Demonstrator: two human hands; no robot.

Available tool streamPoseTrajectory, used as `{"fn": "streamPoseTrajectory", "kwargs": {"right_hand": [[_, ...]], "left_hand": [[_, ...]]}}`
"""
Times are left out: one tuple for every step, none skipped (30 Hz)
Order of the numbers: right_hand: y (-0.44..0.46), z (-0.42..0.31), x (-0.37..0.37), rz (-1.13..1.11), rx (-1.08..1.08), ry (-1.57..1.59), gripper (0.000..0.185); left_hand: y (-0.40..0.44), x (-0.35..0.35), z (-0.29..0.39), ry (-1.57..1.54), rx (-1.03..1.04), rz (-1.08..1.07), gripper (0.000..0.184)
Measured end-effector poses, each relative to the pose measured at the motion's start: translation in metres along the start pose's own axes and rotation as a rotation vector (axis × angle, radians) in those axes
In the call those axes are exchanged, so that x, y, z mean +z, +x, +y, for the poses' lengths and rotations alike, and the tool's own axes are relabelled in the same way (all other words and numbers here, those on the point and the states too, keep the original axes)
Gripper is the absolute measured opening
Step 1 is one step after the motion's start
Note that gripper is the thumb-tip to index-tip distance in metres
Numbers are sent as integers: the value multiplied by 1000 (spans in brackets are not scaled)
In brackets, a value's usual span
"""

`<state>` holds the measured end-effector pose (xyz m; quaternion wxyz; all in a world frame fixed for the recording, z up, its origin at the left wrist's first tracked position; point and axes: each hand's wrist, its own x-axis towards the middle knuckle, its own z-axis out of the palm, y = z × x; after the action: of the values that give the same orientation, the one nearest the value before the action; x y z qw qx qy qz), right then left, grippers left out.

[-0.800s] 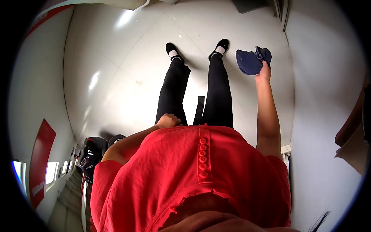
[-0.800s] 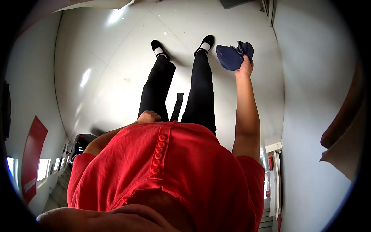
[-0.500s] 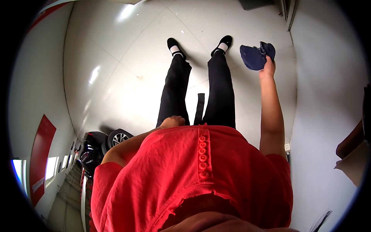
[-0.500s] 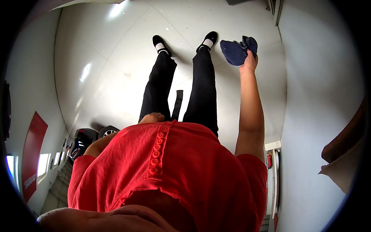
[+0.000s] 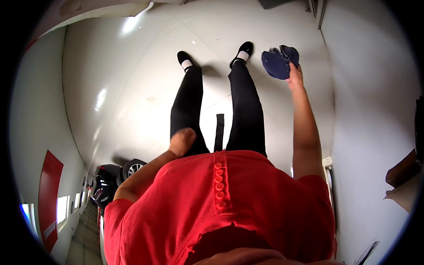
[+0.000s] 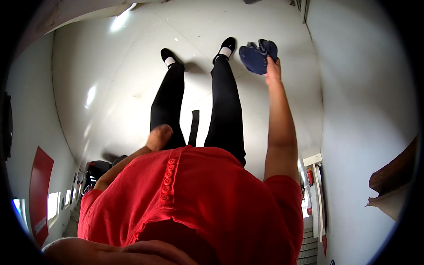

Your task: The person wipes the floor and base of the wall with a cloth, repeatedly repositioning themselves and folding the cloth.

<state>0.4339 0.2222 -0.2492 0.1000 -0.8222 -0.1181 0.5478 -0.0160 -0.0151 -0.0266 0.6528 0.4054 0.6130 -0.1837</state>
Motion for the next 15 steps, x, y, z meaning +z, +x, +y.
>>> {"fn": "streamPoseTrajectory", "kwargs": {"right_hand": [[-3, -2, 8, 32, -11, 2, 47], [-4, -1, 15, 35, -5, 38, 46], [-3, 4, 20, 39, 6, 72, 45], [0, 10, 25, 56, 15, 66, 42], [3, 15, 31, 65, 22, 9, 43], [4, 21, 40, 89, 0, 21, 45], [7, 30, 51, 114, -22, 33, 46], [17, 45, 61, 103, -67, 72, 48], [22, 57, 72, 115, -72, 52, 49], [16, 55, 85, 110, -75, 38, 48], [9, 54, 97, 105, -77, 22, 47], [5, 50, 108, 84, -127, -21, 46], [-2, 42, 116, 63, -177, -64, 45], [-8, 34, 121, 25, -158, -46, 42], [-8, 29, 126, 25, -164, -114, 41]], "left_hand": [[14, -8, -6, 123, 62, 129, 22], [22, -11, -10, 185, 35, 237, 27], [27, -18, -8, 246, 6, 342, 33], [37, -17, -19, 280, -19, 384, 47], [48, -14, -33, 283, -70, 386, 55], [54, -10, -41, 281, -92, 394, 58], [58, -7, -45, 278, -114, 402, 62], [62, -7, -42, 276, -111, 415, 62], [63, -4, -36, 255, -164, 390, 64], [64, -2, -33, 233, -216, 364, 67], [66, 2, -32, 228, -215, 368, 67], [70, 5, -33, 181, -230, 385, 67], [73, 9, -34, 135, -244, 402, 67], [78, 13, -37, 122, -249, 395, 69], [83, 10, -33, 119, -242, 403, 69]]}}
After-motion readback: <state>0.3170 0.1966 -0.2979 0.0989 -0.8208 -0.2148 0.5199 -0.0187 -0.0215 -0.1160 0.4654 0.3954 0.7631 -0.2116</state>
